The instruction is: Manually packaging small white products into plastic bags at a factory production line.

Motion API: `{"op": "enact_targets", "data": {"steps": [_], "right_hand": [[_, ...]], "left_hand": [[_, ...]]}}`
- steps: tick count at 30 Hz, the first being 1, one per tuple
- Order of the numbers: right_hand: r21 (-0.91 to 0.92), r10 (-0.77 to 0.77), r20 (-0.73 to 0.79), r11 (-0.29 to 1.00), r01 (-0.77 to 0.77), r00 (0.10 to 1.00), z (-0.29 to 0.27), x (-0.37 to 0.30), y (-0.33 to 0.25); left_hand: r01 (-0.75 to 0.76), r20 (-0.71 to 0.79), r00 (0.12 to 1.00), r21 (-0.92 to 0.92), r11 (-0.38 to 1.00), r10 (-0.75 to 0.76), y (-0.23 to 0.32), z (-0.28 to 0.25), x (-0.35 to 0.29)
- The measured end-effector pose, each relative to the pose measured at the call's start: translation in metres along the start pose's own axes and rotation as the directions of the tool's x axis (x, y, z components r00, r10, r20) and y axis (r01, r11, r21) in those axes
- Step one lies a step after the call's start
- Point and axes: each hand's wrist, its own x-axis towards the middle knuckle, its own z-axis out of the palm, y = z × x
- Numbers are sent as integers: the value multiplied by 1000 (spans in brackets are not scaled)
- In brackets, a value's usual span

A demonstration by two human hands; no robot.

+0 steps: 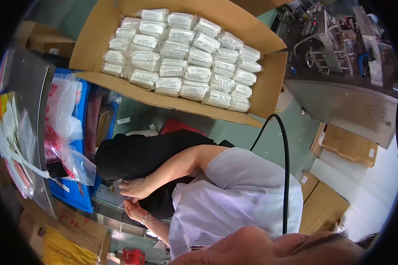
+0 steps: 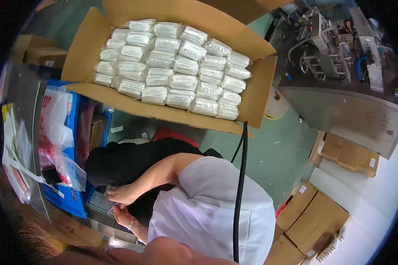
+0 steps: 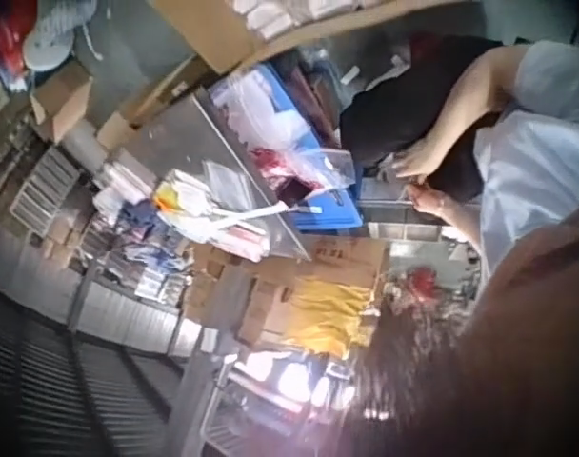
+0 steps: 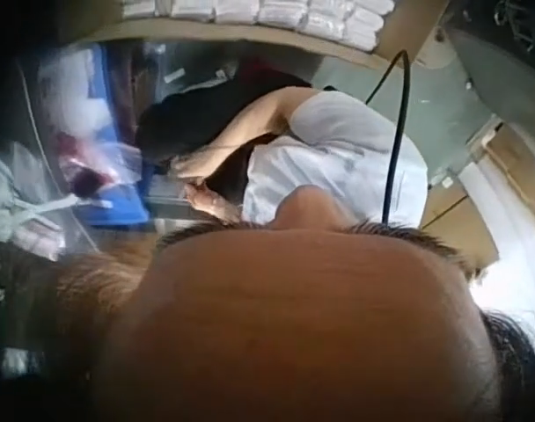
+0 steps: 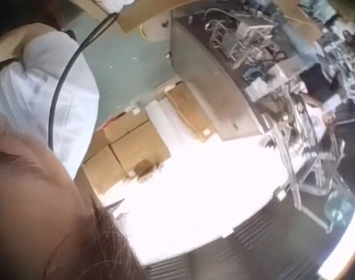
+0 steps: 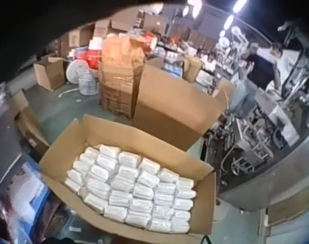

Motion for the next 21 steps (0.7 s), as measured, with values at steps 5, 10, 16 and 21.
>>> {"op": "enact_targets", "data": {"steps": [5, 10, 16, 21], "right_hand": [[253, 160, 557, 902, -350, 815, -38, 17, 0], [392, 86, 579, 842, -369, 811, -56, 24, 5], [421, 289, 575, 698, -579, 766, -47, 12, -4], [301, 300, 635, 753, -585, 712, -43, 8, -9]], "left_hand": [[-168, 175, 976, 237, 957, 128, 16, 24, -13], [-244, 293, 948, 416, 876, 125, 27, 23, -14], [-33, 247, 969, 217, 976, -22, 31, 36, -51], [-20, 213, 977, -21, 1000, 24, 10, 26, -59]]}}
